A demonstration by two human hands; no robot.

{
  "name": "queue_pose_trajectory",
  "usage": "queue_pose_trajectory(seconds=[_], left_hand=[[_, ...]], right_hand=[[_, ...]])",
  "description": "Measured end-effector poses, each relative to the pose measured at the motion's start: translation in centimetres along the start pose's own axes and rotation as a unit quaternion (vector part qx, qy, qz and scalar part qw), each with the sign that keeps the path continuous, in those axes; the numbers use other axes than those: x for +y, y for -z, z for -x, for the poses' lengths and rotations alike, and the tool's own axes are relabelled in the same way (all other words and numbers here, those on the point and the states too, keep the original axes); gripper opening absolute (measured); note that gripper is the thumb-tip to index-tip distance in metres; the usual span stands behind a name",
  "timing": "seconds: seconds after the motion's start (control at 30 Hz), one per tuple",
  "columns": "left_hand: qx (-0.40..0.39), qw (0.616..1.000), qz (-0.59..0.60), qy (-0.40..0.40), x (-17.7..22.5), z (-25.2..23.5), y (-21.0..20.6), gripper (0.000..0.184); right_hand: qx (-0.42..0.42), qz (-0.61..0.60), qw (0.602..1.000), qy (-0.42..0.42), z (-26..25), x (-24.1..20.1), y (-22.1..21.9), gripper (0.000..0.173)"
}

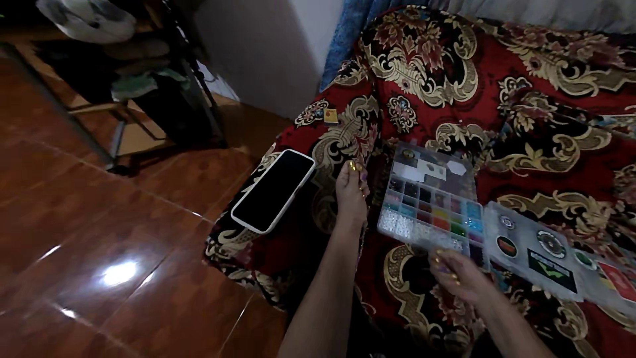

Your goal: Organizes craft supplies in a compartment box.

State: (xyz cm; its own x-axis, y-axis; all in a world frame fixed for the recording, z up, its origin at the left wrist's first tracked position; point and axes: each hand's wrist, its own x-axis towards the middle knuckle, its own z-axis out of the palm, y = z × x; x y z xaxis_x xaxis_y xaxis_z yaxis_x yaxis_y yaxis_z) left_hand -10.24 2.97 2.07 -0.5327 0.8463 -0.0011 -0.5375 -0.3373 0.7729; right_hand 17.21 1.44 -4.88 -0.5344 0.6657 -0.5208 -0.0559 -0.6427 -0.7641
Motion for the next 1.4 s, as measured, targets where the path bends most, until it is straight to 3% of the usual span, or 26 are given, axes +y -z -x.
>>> queue_pose_trajectory(seconds=[0.1, 0.23, 0.47, 0.87, 1.2, 1.3, 1.4], left_hand=[[0.002, 1.000, -0.004, 0.012, 0.0, -0.1, 0.0, 0.026], [-0.002, 1.000, 0.001, 0.030, 0.2, 0.0, 0.1, 0.025], [-0.021, 0.999, 0.022, 0.039, 0.1, 0.2, 0.0, 0.025], [-0.051, 0.997, 0.008, 0.060, 0.1, 0.5, -0.2, 0.024], [-0.070, 0.992, -0.072, 0.079, 0.1, 0.6, -0.5, 0.022], [-0.065, 0.983, -0.127, 0.113, -0.2, 0.2, -0.4, 0.025], [-0.062, 0.972, -0.130, 0.186, -0.2, 0.1, -0.5, 0.028]], right_hand=[[-0.018, -0.036, 0.994, 0.099, -4.8, -3.5, -4.0, 0.033], [0.057, 0.015, 0.977, 0.204, -11.5, -6.6, -7.7, 0.043], [0.077, 0.110, 0.944, 0.301, -18.4, -7.1, -6.8, 0.035], [0.067, 0.170, 0.930, 0.319, -17.3, -6.7, -6.5, 0.037], [0.019, 0.129, 0.930, 0.344, -16.4, -6.0, -6.2, 0.041], [0.025, 0.129, 0.932, 0.337, -16.2, -5.9, -6.2, 0.039], [0.084, 0.165, 0.925, 0.332, -15.8, -6.2, -6.1, 0.030]])
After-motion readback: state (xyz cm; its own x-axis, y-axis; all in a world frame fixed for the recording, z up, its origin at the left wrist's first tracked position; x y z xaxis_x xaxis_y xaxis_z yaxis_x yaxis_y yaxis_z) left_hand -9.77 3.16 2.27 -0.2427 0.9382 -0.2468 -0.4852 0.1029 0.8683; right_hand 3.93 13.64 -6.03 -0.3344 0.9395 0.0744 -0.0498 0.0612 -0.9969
